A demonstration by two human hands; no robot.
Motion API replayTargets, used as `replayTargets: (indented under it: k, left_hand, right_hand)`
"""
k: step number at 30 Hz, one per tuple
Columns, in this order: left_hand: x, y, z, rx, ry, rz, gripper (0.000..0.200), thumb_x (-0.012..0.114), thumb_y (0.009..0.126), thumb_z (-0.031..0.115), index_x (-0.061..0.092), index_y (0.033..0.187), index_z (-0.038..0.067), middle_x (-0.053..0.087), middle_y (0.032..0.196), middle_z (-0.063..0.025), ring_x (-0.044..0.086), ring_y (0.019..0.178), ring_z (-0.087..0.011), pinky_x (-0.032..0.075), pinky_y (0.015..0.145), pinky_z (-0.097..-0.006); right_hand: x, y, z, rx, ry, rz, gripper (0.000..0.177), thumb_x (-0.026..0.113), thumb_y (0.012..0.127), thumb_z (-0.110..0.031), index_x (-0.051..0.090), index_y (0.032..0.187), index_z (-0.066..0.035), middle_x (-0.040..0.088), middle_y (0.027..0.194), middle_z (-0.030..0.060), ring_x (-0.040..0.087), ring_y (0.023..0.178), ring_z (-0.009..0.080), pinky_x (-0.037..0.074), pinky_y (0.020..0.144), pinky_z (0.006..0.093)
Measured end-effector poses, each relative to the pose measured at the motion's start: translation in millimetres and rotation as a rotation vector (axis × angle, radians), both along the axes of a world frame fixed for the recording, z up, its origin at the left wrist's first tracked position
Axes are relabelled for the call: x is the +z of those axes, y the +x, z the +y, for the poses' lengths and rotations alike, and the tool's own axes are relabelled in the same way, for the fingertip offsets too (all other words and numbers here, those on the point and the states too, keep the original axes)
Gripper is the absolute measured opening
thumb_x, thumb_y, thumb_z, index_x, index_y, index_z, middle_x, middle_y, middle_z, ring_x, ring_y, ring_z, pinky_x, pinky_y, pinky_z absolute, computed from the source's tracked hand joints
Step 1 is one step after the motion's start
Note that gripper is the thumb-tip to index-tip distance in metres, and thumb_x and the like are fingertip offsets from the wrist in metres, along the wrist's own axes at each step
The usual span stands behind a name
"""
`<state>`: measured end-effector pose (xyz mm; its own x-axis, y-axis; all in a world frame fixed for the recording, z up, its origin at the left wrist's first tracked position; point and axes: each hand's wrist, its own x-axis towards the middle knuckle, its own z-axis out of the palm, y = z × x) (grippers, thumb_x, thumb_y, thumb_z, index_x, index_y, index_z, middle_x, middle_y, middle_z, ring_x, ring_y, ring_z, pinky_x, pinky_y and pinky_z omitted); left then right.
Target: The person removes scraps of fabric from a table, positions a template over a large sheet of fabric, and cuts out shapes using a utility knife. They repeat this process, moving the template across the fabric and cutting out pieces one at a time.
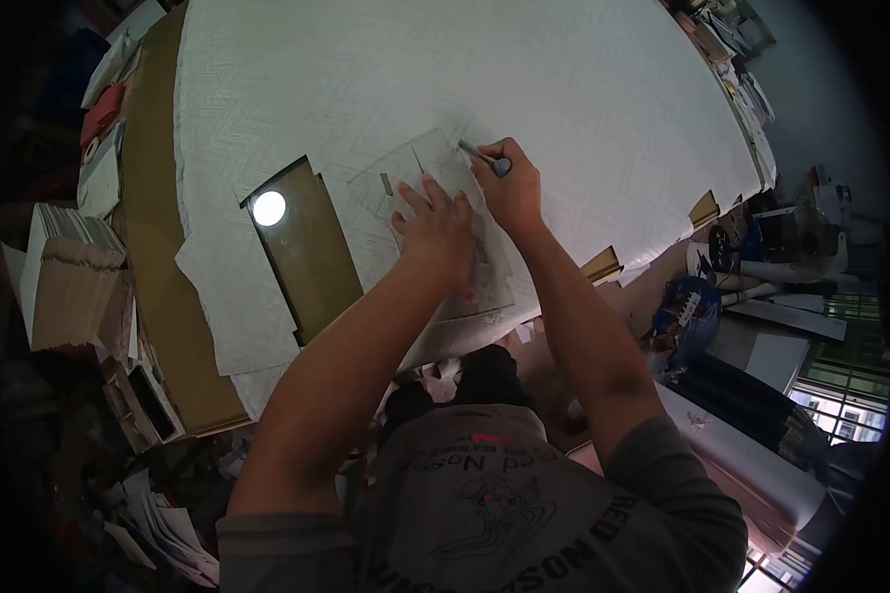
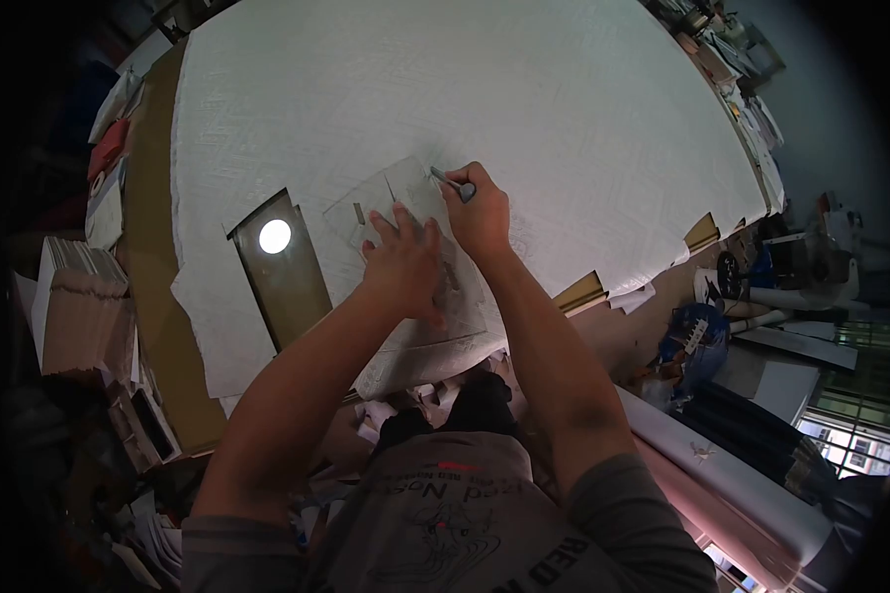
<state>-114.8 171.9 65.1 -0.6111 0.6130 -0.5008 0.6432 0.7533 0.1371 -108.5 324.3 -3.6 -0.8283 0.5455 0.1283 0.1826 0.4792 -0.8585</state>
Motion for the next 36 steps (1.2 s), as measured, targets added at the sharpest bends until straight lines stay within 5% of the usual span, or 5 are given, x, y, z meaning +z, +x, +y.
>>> replayTargets:
  k: [8, 16, 30, 36]
  left_hand:
    - [-13, 2, -2, -0.015, 0.044, 0.085, 0.147, 0.103, 0.045, 0.055, 0.030, 0.161, 0.003, 0.019, 0.164, -0.0423, 0.024, 0.148, -0.0679, 0.047, 0.108, -0.0679]
    - [-10, 2, 5, 0.029, -0.016, 0.037, 0.145, 0.103, 0.047, 0.049, 0.027, 0.163, 0.006, 0.014, 0.166, -0.0411, 0.019, 0.150, -0.0665, 0.044, 0.112, -0.0683]
    - [-4, 2, 14, 0.024, -0.126, 0.009, 0.146, 0.103, 0.049, 0.050, 0.025, 0.165, 0.007, 0.011, 0.168, -0.0394, 0.015, 0.152, -0.0652, 0.043, 0.115, -0.0663]
    - [-6, 3, 12, -0.001, -0.075, 0.088, 0.145, 0.103, 0.046, 0.050, 0.029, 0.163, 0.006, 0.019, 0.165, -0.0401, 0.025, 0.150, -0.0645, 0.046, 0.112, -0.0650]
  right_hand:
    - [-10, -14, 50, 0.229, -0.194, 0.024, 0.018, 0.080, 0.091, -0.013, 0.074, 0.105, -0.004, 0.077, 0.092, 0.0109, 0.072, 0.078, 0.0208, 0.057, 0.075, 0.0351]
    - [51, -106, 113, 1.088, 0.064, -0.209, 0.011, 0.079, 0.086, -0.003, 0.072, 0.095, -0.001, 0.073, 0.086, 0.0049, 0.067, 0.082, 0.0123, 0.052, 0.078, 0.0297]
    - [30, -116, 127, 1.166, 0.008, -0.183, 0.013, 0.079, 0.087, -0.006, 0.072, 0.098, -0.005, 0.074, 0.092, 0.0029, 0.065, 0.086, 0.0144, 0.051, 0.082, 0.0319]
    - [16, -100, 128, 1.080, -0.070, -0.143, 0.016, 0.080, 0.088, -0.012, 0.073, 0.101, -0.006, 0.075, 0.093, 0.0041, 0.066, 0.086, 0.0164, 0.051, 0.081, 0.0334]
